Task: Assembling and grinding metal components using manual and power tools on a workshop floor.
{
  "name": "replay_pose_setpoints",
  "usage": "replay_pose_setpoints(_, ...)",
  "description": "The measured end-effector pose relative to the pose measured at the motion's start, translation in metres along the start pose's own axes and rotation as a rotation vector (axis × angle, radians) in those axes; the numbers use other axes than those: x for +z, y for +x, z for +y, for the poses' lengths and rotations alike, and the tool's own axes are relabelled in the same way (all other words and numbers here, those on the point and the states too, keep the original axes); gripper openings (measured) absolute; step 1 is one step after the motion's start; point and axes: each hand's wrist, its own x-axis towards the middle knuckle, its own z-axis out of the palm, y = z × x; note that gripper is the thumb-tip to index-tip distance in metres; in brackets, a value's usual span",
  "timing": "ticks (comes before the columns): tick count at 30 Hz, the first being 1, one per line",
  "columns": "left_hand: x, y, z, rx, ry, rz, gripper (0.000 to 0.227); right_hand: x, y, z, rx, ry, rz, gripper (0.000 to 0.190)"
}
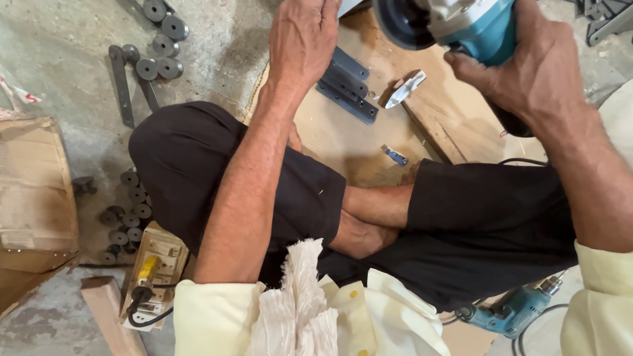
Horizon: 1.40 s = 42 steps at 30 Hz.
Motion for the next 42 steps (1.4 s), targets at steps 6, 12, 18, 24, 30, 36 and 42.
replay_pose_setpoints(6, 0.000, 0.000, -0.001, -0.092, -0.033, -0.075, 0.024, 0.019, -0.011, 0.025, 0.007, -0.063, -0.087, 0.078)
replay_pose_setpoints(12, 0.002, 0.000, -0.002, -0.005, -0.012, -0.003, 0.023, 0.012, -0.009, 0.019, 0.028, -0.062, -0.061, 0.072)
replay_pose_setpoints(18, -0.001, 0.000, 0.004, -0.029, 0.012, -0.006, 0.022, 0.014, -0.013, 0.028, 0.052, -0.015, -0.064, 0.071)
replay_pose_setpoints(24, -0.004, -0.003, 0.000, -0.062, -0.028, -0.013, 0.023, 0.022, -0.045, 0.115, 0.256, 0.400, -0.053, 0.053)
replay_pose_setpoints(30, -0.009, 0.005, 0.016, -0.176, -0.124, -0.107, 0.032, 0.025, -0.113, 0.213, 0.434, 0.878, -0.196, 0.053)
replay_pose_setpoints(36, -0.021, 0.010, 0.026, -0.263, -0.138, -0.242, 0.040, 0.090, -0.175, 0.258, 0.727, 1.558, -0.276, 0.091)
replay_pose_setpoints(42, -0.015, 0.012, 0.028, -0.438, -0.215, -0.328, 0.036, 0.130, -0.199, 0.253, 0.919, 2.034, -0.291, 0.106)
